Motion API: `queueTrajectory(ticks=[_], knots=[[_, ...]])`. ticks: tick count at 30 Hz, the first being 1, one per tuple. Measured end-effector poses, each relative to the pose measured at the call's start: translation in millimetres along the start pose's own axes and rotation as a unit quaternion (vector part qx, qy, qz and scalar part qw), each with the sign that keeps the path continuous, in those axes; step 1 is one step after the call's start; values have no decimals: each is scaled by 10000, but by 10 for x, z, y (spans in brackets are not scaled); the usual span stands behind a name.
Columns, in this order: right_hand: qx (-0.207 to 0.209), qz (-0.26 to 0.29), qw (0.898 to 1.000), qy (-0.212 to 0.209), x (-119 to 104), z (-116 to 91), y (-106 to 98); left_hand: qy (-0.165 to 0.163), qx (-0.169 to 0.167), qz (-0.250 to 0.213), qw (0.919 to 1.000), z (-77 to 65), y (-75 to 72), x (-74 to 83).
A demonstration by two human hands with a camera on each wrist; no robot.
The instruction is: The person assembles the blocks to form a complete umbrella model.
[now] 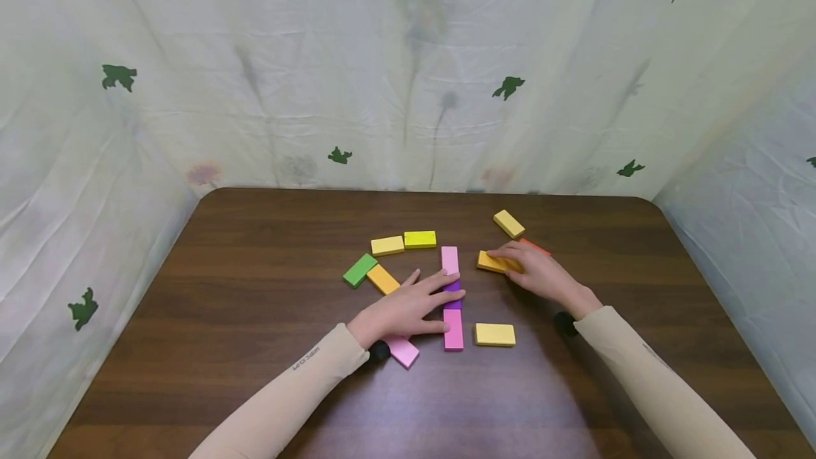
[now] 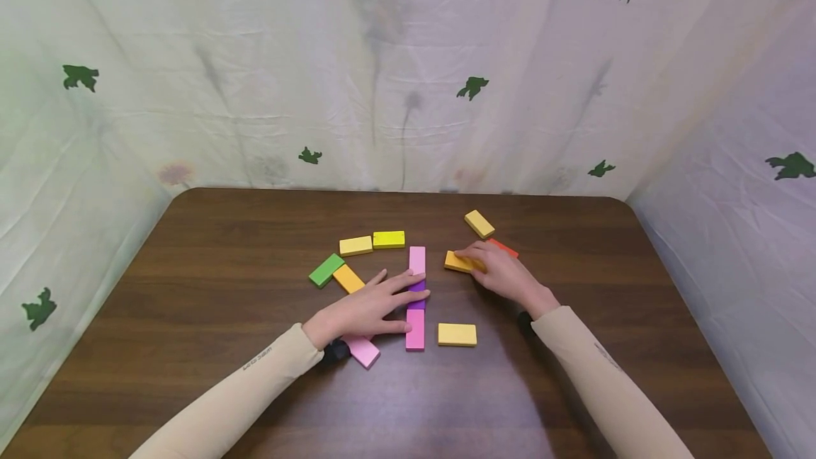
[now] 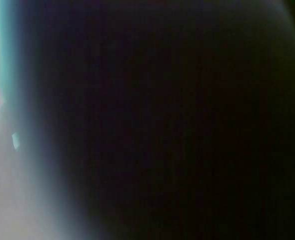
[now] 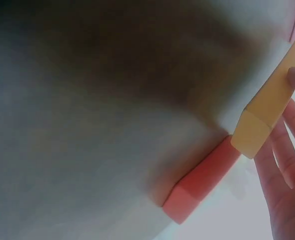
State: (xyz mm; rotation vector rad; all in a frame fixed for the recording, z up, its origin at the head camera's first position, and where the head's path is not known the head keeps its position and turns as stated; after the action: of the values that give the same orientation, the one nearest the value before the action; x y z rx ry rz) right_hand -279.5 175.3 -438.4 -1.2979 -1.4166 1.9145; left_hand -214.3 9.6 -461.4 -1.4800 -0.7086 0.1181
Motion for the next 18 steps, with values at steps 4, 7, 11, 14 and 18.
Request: queueTrajectory(ticks=[4,7,11,14,18], knots=[[-6,-94,9999,68,2,94,-6,5,21,-13,10000,-3,-6,4],[27,-25,10000,24,-17,163,-26,8,32,-20,10000,-4,-10,8],[39,-16,10000,55,-34,256,-38,-15,6,-59,10000,-5,-10,7],[-15,-67,9998,183,-31,328,-24,-29,-9,-87,10000,-4,-10,6],[-99,-126,9993,332,-21,409,3,-14,1,-101,9999,-4,-12,10]])
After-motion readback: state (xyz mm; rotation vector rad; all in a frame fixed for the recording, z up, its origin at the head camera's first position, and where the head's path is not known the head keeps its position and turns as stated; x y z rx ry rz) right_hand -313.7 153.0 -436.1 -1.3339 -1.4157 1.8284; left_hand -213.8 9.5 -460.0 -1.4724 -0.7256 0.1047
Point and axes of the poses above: each hand's wrist, its own z-axis towards the middle knuckle, its own y-axis out of the palm, x = y × z, the point moved 9 cm from there along z, towards the middle knuckle, and after that the axes turned 7 degrees about y, right-handed, at the moved point
